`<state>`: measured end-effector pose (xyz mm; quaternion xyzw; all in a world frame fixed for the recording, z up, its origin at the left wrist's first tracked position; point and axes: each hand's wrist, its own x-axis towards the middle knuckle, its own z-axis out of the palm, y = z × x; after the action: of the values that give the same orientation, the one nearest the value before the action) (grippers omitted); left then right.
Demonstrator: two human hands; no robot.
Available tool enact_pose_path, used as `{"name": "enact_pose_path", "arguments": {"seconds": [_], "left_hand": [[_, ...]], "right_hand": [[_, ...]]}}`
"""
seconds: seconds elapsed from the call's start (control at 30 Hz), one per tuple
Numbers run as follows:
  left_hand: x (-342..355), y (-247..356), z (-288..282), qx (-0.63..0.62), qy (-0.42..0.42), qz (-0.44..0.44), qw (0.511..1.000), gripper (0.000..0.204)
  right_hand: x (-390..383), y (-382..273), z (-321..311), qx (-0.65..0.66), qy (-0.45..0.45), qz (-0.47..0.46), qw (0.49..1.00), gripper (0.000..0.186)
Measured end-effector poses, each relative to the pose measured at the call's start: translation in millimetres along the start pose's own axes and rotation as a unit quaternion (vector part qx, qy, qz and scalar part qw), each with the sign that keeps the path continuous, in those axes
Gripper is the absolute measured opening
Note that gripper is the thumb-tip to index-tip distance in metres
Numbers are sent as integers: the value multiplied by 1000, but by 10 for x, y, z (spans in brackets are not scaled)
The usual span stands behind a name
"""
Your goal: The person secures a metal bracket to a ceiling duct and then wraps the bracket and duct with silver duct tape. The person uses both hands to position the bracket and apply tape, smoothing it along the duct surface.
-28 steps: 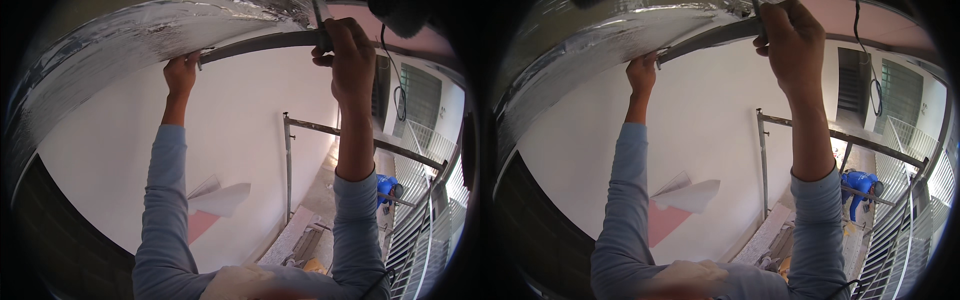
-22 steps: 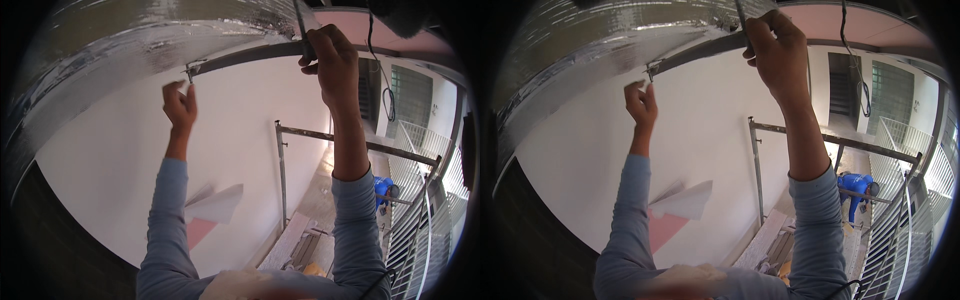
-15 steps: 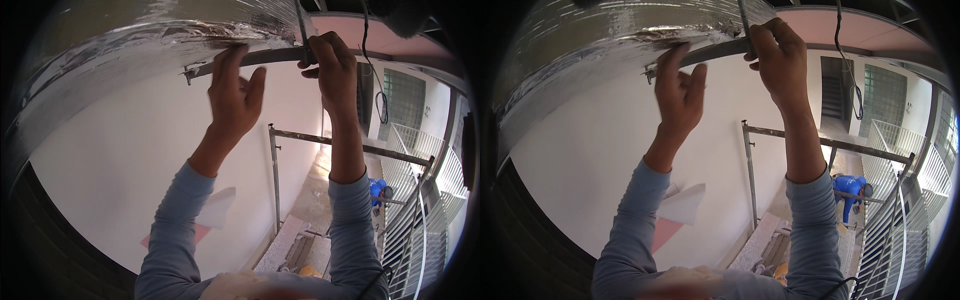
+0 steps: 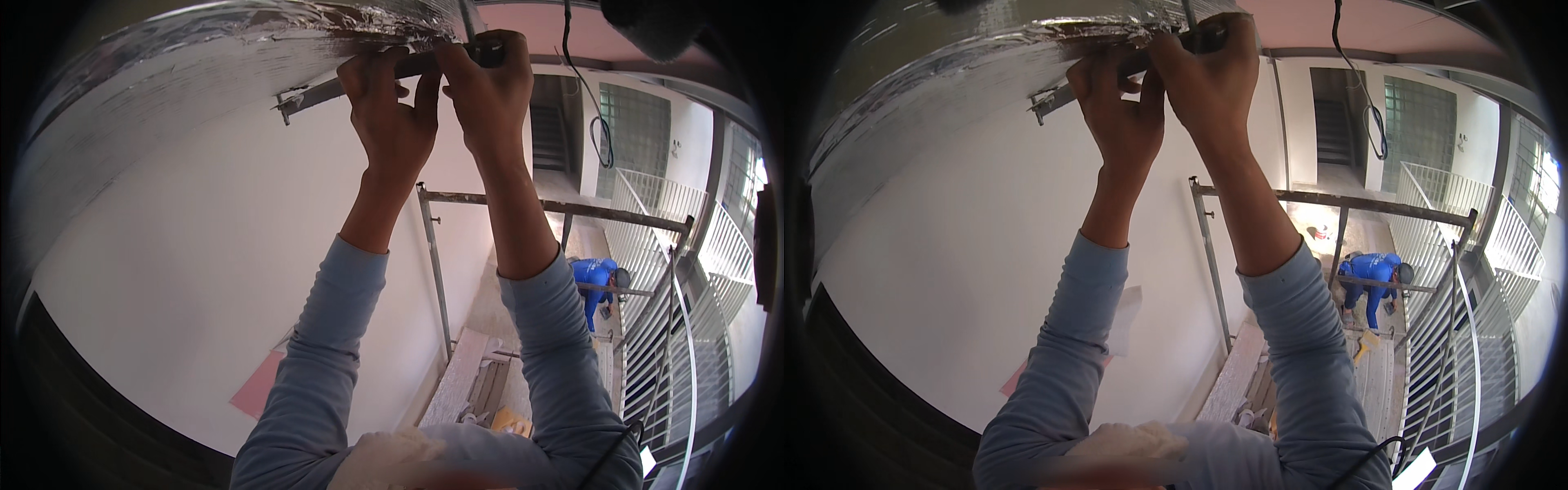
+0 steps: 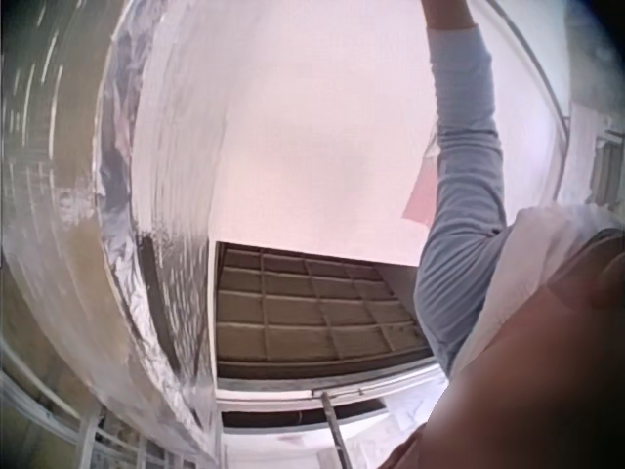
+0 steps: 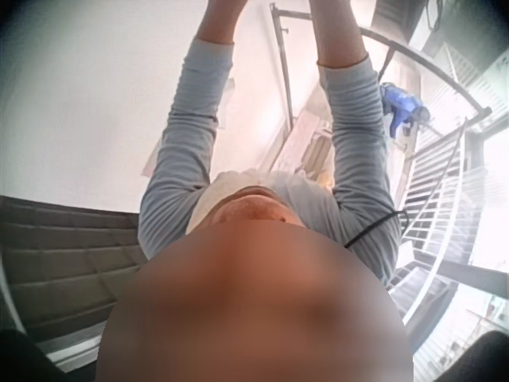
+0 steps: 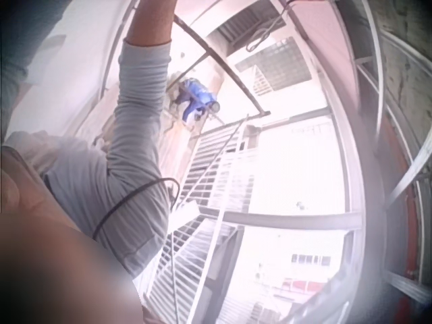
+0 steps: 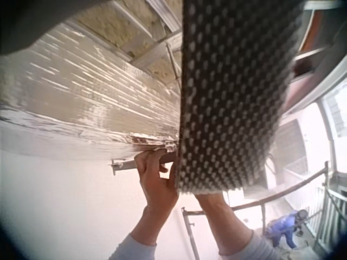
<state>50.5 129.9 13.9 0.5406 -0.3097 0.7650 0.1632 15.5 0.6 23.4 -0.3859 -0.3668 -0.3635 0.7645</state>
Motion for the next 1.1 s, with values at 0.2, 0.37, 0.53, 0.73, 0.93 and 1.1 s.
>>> {"name": "enact_pose_path", "arguments": {"seconds": [0.2,0.37,0.53,0.73,0.93,1.1], "left_hand": [[42,-88,1,11,-7,49,999,36],[134,-10,-30,52,24,87,995,15],[121,-4,-29,-23,24,48,998,36],[-29,-142,49,-28,10,22,999,37],[24,-141,-3,-10,-15,30,999,35],[1,44,-140,-26,-58,-57,996,42]], "right_hand": [[-27,-146,77,8,-18,-6,1000,41],[2,-85,242,-1,18,-18,1000,39],[-63,-151,171,19,-10,4,1000,38],[-95,-197,105,41,-55,25,997,36],[-88,-120,196,30,-18,12,999,34],[-131,-86,-131,83,-58,40,994,32]]}}
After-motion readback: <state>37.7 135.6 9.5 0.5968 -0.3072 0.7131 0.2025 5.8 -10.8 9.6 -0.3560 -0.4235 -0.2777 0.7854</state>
